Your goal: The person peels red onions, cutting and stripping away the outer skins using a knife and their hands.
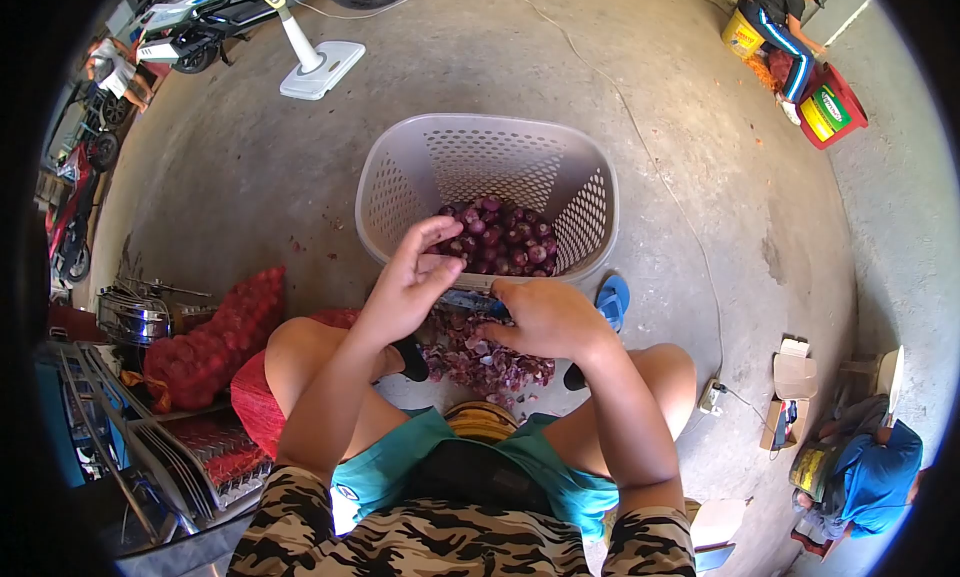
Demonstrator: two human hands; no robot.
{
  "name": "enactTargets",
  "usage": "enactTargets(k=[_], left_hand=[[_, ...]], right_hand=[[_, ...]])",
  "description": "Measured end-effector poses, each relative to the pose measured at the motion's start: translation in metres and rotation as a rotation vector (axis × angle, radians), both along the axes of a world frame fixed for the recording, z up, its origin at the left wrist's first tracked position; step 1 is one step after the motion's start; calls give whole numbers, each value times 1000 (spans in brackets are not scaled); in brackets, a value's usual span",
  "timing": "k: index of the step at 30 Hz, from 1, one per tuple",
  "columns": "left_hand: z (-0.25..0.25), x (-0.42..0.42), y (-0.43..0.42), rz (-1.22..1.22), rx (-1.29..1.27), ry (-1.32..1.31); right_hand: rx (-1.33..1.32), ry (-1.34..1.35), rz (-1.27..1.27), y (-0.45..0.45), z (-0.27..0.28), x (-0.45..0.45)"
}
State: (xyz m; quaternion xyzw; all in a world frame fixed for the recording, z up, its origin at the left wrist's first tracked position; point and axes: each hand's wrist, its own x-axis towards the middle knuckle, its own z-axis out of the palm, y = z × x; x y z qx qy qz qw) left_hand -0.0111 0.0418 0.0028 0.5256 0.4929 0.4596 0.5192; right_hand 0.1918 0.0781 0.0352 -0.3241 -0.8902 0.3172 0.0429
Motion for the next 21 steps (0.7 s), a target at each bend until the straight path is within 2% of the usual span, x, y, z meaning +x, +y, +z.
enactTargets(k=[6,10,13,17,19,21], left_hand=[[16,-9,-8,-105,199,352],[58,-29,-22,-144,262,580],[70,-55,-49,-17,300,487],[43,-101,-128,419,165,279],[26,-128,-173,641,83,338],[13,-150,-212,679,-193,649]], right_hand=[[-8,-10,4,0,-5,-2],[-48,-87,-1,1,1,-5],[-13,-47,19,1,-3,-4],[-6,-22,28,1,-3,0],[-9,-11,30,0,-5,1],[6,-2,28,0,-5,2]])
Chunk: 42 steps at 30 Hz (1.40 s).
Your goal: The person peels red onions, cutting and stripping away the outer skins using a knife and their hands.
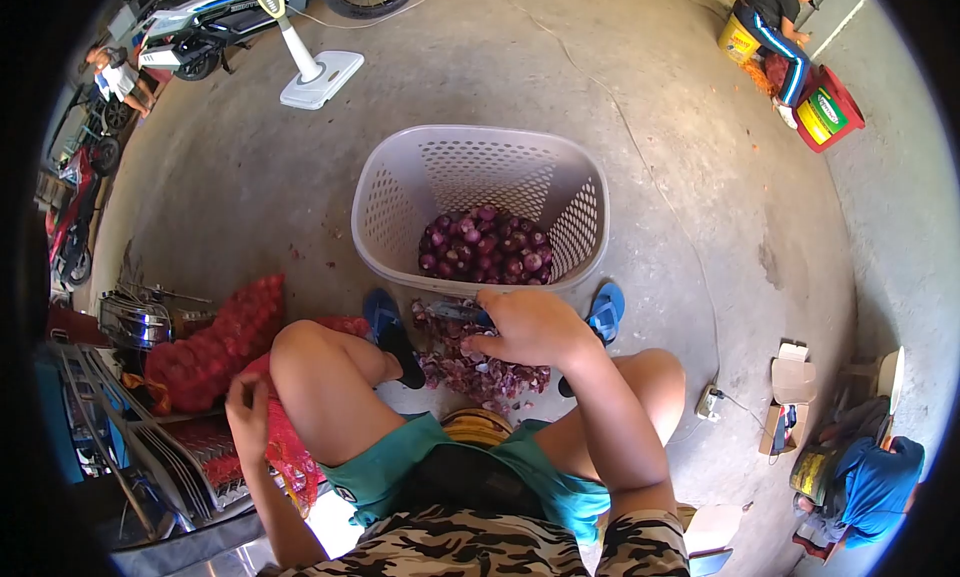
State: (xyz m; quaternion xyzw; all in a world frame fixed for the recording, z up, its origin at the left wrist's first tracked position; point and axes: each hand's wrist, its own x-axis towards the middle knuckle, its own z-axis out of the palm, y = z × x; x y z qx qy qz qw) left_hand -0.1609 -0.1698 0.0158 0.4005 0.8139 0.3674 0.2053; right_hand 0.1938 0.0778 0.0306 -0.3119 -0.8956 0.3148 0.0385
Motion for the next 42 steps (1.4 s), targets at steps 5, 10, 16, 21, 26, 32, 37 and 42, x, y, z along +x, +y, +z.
enactTargets(k=[5,10,16,21,26,32,37,42], left_hand=[[-74,-22,-81,-299,-1042,87],[-82,2,-69,-116,-907,-228],[-65,-27,-97,-300,-1305,-439],[-86,-2,-111,-564,-1104,153],[-82,27,-75,-473,-133,353],[-170,-10,-116,68,-143,77],[-186,-1,-115,496,-190,-533],[-115,57,-77,544,160,-1552]], right_hand=[[-30,-46,-9,0,5,-2],[-33,-22,-13,-1,5,-3],[-5,18,7,2,-6,1],[-23,-33,3,1,1,-1],[-37,-51,-2,1,2,-1],[-45,-80,-15,0,5,-2],[-37,-77,-17,0,3,-3],[-20,-50,-11,0,0,-1]])
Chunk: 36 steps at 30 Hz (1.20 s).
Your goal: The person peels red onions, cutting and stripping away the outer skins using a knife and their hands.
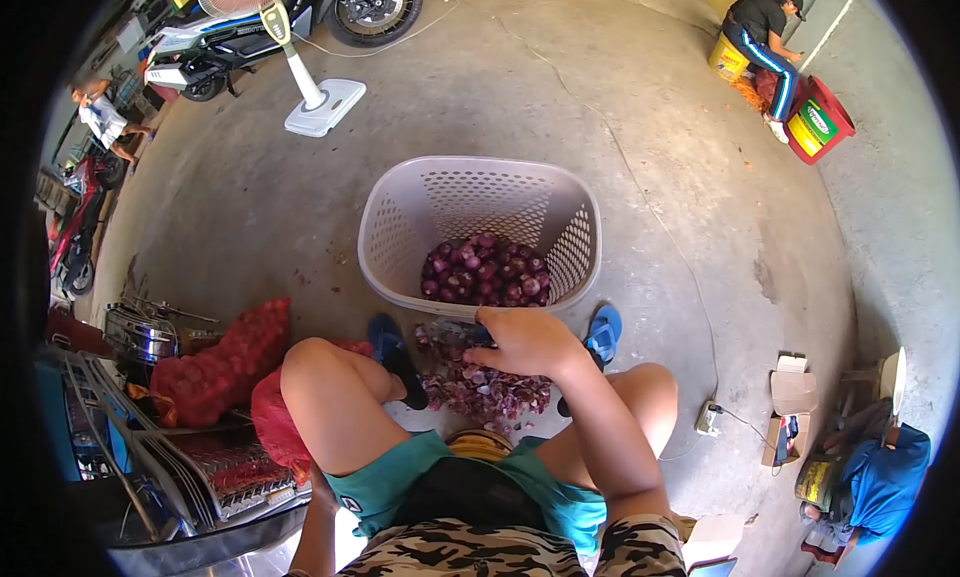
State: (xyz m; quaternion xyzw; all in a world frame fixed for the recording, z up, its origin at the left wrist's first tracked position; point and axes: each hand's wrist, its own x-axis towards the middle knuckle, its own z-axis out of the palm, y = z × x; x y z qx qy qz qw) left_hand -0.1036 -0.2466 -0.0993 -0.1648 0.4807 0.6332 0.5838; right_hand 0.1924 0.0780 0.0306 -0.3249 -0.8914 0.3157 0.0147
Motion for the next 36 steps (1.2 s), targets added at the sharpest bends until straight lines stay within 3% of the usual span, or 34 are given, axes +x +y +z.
enactTargets(k=[2,4,7,8,9,11,13,20,36], left_hand=[[6,4,-4,-81,1,44],[2,-6,-15,-309,-107,338],[-2,-33,-25,-1065,-445,1306],[-7,-44,-35,-1181,-454,1532],[-61,-79,-68,-1226,-185,2085],[-53,-87,-63,-901,-64,1448],[-52,-90,-49,-706,-68,1180],[-103,-91,-19,-616,-497,1293],[-98,-100,-29,-710,-599,1273]], right_hand=[[2,-11,-2,1,0,0],[10,-14,-6,0,-1,0],[-22,-46,-10,1,0,-3],[-22,-42,-5,0,0,-4],[-19,-35,0,1,1,-5],[-20,-35,3,-1,3,-7],[-21,-55,-1,0,6,-7],[-37,-80,0,0,6,-7],[-31,-80,-1,2,2,-9]])
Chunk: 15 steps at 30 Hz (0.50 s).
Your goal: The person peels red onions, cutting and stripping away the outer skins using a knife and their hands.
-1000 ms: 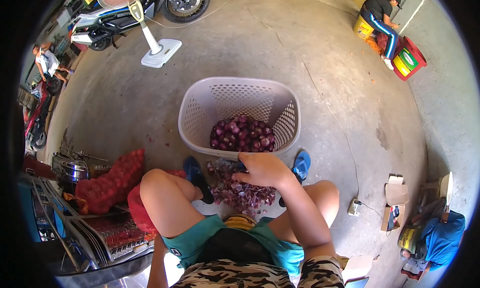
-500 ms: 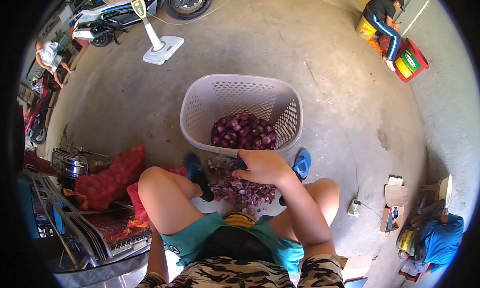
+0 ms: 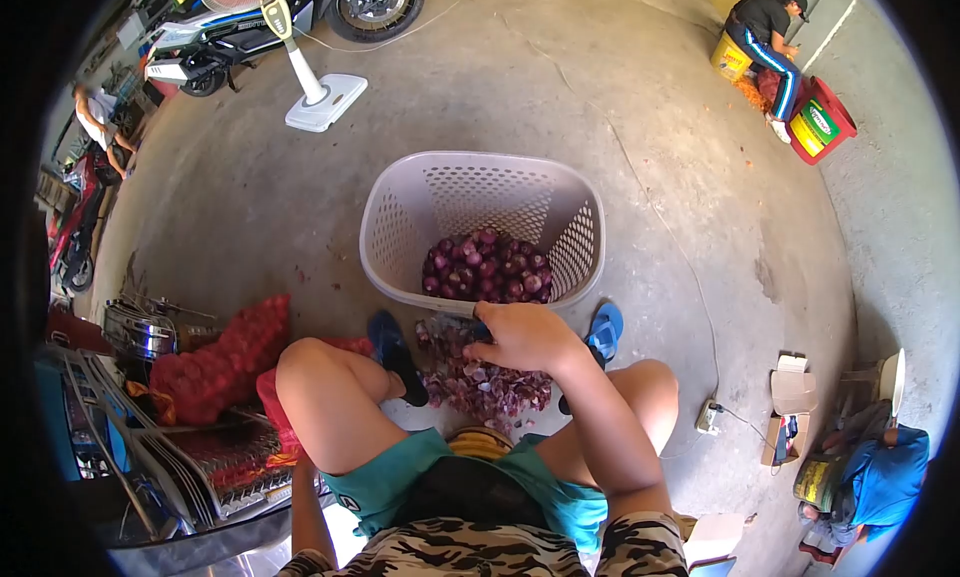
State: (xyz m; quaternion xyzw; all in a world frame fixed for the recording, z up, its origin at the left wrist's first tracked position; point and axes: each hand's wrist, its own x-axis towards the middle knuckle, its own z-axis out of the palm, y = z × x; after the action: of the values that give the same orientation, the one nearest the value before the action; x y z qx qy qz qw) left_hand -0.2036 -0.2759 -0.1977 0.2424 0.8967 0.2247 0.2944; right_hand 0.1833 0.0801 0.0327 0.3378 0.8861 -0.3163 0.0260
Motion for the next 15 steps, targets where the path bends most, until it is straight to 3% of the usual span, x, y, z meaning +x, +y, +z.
enactTargets(k=[15], left_hand=[[-10,3,17,-9,-59,15]], right_hand=[[13,13,-10,-1,2,1]])
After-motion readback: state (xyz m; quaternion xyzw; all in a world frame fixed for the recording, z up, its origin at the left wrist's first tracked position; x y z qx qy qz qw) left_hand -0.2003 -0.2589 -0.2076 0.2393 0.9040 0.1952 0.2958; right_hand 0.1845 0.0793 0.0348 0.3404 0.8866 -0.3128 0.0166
